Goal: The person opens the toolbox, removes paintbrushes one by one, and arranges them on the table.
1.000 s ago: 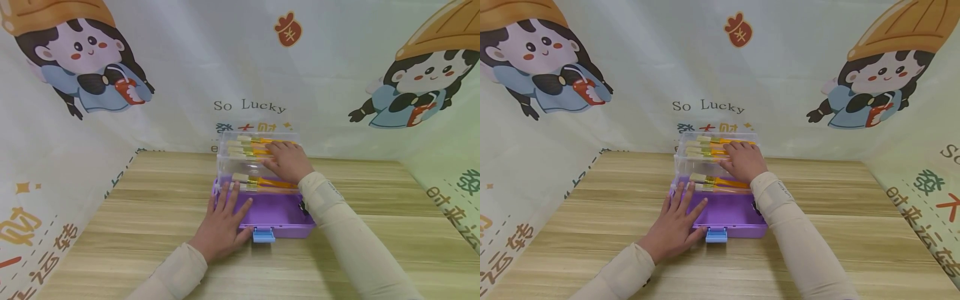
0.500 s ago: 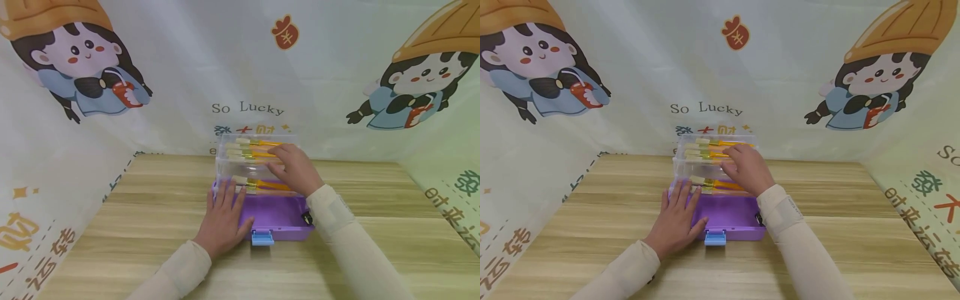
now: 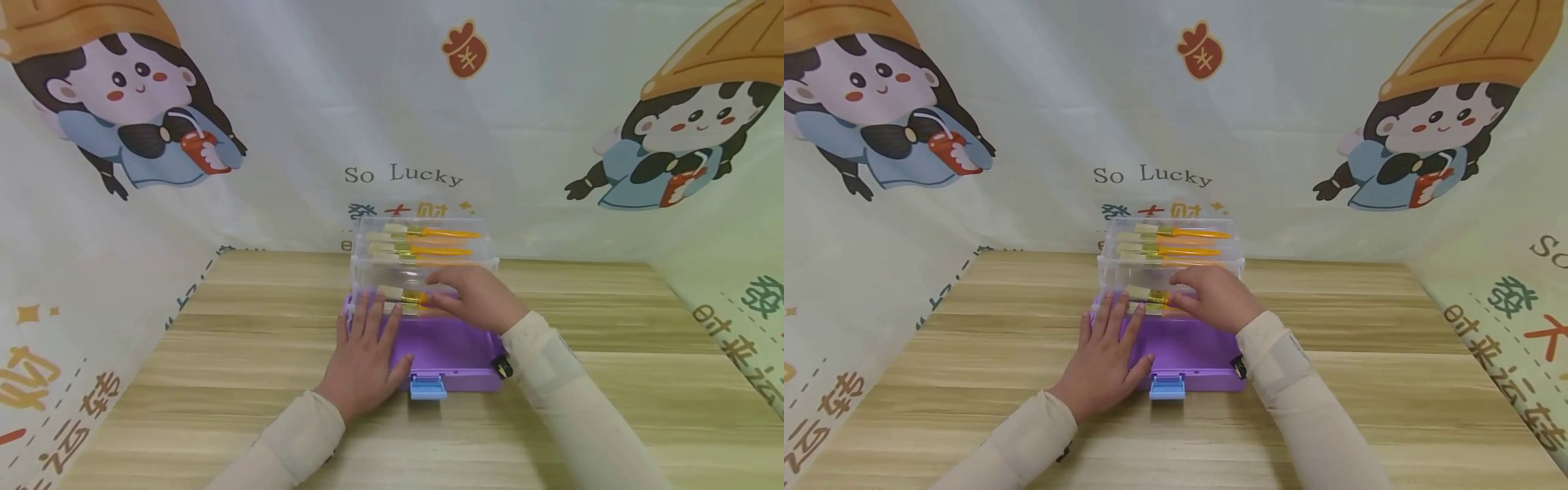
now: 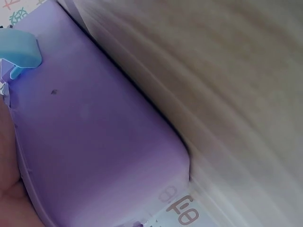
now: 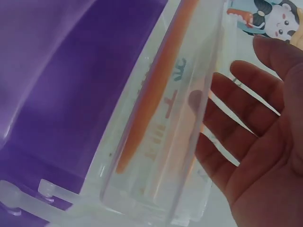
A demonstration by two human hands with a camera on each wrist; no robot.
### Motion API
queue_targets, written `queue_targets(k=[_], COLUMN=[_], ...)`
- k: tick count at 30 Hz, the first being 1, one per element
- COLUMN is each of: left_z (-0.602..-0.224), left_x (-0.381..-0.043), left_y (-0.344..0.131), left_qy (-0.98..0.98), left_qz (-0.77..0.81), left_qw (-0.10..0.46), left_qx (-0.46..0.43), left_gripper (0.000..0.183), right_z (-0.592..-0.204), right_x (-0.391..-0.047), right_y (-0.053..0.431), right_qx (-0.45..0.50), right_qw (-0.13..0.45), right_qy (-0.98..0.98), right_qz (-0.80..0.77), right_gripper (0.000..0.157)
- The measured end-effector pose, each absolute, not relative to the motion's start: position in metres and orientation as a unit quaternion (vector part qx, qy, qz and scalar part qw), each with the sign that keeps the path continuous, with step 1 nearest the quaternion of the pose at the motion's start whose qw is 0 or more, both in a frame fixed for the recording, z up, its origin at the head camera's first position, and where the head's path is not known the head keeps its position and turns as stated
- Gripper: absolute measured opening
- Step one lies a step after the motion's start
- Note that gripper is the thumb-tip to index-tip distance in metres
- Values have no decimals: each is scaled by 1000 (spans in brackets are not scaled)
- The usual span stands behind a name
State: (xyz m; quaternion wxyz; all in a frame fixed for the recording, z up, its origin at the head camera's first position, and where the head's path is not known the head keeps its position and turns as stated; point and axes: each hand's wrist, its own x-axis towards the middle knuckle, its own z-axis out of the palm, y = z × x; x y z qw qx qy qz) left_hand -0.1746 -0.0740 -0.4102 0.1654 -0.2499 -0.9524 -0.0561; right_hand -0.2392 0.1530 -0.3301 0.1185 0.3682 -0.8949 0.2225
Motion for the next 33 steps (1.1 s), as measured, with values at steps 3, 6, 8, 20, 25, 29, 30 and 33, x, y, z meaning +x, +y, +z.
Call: queue_targets(k=[3,6,8,20,25,29,30,33], left_z=[-410,-410,-410,-411,-411,-411,-411,-411], left_x=[-174,-174,-174,-174,-174,-174,-174,-174], left_y=[-75,-74,-74,-74,-73,-74,-74,-74], left_qy=[-953,-953,-953,-953,-953,-952,-952,-951], left_qz=[-54,-57,-58,-51,-48,-47,-47,-46], left_qw=[164,161,161,163,168,170,170,173], left_qx=[-249,-250,-249,-249,-250,-248,-249,-251], left_gripper=[74,74,74,74,75,74,74,74], right_z=[-330,-333,-334,-343,-346,-347,-347,-348], right_x=[-244,-251,-255,-267,-268,-268,-268,-269], right_y=[152,152,152,146,145,143,143,141], right_qx=[365,353,347,358,340,327,323,310], right_qw=[85,47,26,7,15,16,14,9], right_qy=[-901,-909,-912,-915,-921,-924,-925,-929], right_qz=[219,217,217,186,190,197,199,202], right_gripper=[27,30,31,22,21,18,17,15])
